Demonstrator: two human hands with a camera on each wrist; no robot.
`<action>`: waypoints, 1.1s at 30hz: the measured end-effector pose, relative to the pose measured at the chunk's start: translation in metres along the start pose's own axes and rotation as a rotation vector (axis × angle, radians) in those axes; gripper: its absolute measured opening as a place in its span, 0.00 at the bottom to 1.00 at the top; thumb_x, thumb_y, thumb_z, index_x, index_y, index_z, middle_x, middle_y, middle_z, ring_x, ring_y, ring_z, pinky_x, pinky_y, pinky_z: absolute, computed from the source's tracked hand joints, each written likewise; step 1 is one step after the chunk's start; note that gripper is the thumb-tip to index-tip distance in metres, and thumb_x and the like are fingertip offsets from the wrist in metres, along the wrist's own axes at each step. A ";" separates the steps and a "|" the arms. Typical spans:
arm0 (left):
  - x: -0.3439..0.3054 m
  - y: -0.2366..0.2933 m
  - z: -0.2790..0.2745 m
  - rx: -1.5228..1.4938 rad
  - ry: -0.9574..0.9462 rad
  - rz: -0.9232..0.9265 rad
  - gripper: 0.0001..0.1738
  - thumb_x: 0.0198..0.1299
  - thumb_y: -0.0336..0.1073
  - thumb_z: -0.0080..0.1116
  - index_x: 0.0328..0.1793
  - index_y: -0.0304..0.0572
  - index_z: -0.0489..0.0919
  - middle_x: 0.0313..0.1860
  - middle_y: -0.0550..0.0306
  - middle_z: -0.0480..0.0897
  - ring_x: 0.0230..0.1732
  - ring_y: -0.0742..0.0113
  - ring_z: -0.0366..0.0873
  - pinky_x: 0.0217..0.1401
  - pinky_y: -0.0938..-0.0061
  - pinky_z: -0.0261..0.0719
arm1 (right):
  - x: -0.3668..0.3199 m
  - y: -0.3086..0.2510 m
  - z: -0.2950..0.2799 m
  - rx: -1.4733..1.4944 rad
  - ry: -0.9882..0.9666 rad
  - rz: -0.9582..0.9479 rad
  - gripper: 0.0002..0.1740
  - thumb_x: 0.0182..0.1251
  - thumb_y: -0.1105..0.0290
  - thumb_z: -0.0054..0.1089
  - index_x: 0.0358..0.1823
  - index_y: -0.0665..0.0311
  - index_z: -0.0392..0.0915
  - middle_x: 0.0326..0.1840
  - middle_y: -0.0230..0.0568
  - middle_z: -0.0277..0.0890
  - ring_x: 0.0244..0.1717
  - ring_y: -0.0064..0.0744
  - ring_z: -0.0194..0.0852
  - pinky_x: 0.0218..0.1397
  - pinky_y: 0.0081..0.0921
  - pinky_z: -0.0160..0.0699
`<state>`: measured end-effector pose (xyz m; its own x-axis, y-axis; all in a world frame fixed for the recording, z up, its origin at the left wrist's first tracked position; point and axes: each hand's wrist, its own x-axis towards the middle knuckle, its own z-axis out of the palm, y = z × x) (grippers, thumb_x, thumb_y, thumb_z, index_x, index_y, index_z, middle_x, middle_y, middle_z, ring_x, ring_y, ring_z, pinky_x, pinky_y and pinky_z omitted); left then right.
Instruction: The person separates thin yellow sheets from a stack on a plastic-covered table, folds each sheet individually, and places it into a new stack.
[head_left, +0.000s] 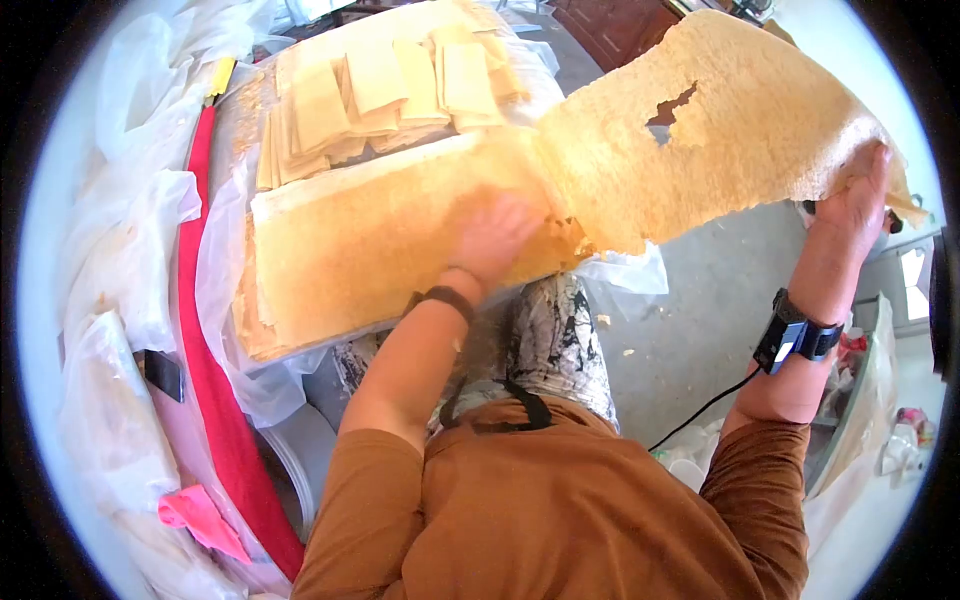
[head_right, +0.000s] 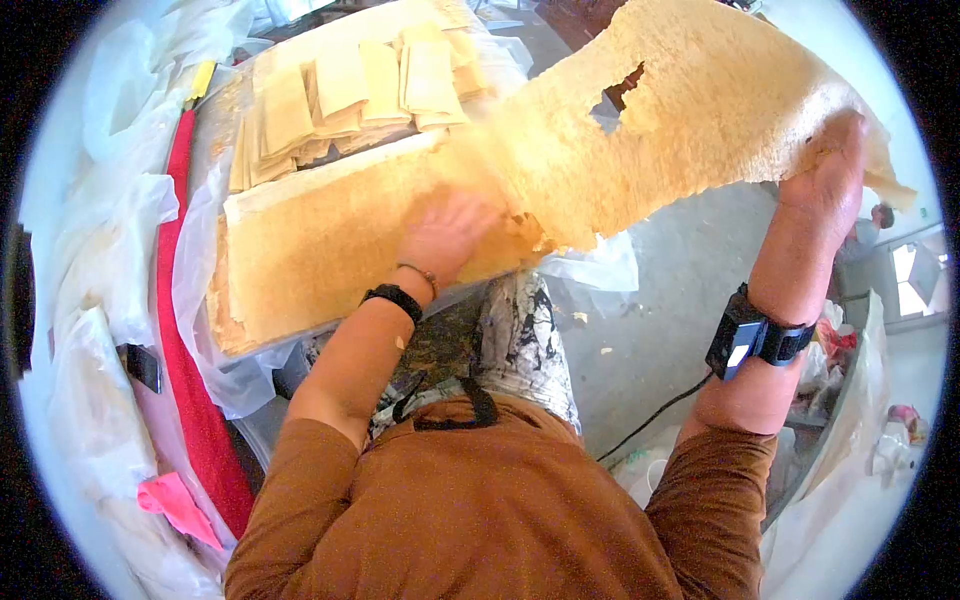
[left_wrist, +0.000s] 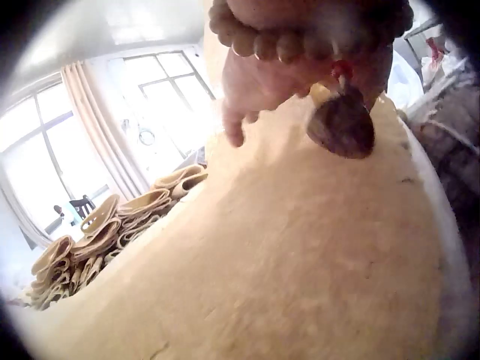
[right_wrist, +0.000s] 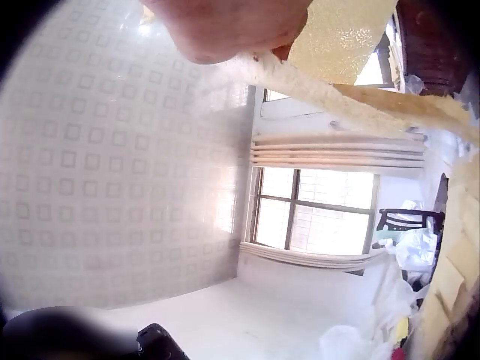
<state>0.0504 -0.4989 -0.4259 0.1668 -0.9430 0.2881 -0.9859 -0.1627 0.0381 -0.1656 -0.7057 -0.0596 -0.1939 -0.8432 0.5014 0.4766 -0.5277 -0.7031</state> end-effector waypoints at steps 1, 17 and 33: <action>0.008 0.003 0.005 -0.042 0.082 0.100 0.30 0.64 0.47 0.54 0.73 0.61 0.68 0.80 0.58 0.59 0.79 0.48 0.55 0.68 0.49 0.67 | -0.002 -0.001 0.002 0.017 0.030 0.012 0.25 0.73 0.62 0.59 0.64 0.71 0.69 0.63 0.44 0.75 0.63 0.39 0.74 0.67 0.39 0.74; 0.016 0.015 0.011 -0.171 -0.179 -0.087 0.31 0.59 0.40 0.58 0.71 0.62 0.70 0.76 0.65 0.64 0.77 0.59 0.55 0.68 0.48 0.61 | -0.004 -0.042 -0.020 -0.415 -0.102 -0.236 0.27 0.81 0.51 0.39 0.64 0.69 0.69 0.60 0.42 0.72 0.59 0.36 0.71 0.63 0.31 0.72; 0.019 0.015 0.008 -0.227 -0.234 -0.137 0.33 0.57 0.37 0.56 0.72 0.64 0.70 0.79 0.65 0.61 0.80 0.57 0.53 0.73 0.43 0.56 | 0.153 -0.078 -0.169 -1.232 -0.124 -0.965 0.21 0.64 0.69 0.59 0.57 0.67 0.73 0.48 0.44 0.76 0.46 0.39 0.77 0.47 0.36 0.79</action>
<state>0.0390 -0.5213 -0.4273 0.2699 -0.9621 0.0394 -0.9272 -0.2486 0.2803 -0.3774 -0.8106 -0.0128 0.0979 -0.1700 0.9806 -0.7591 -0.6499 -0.0369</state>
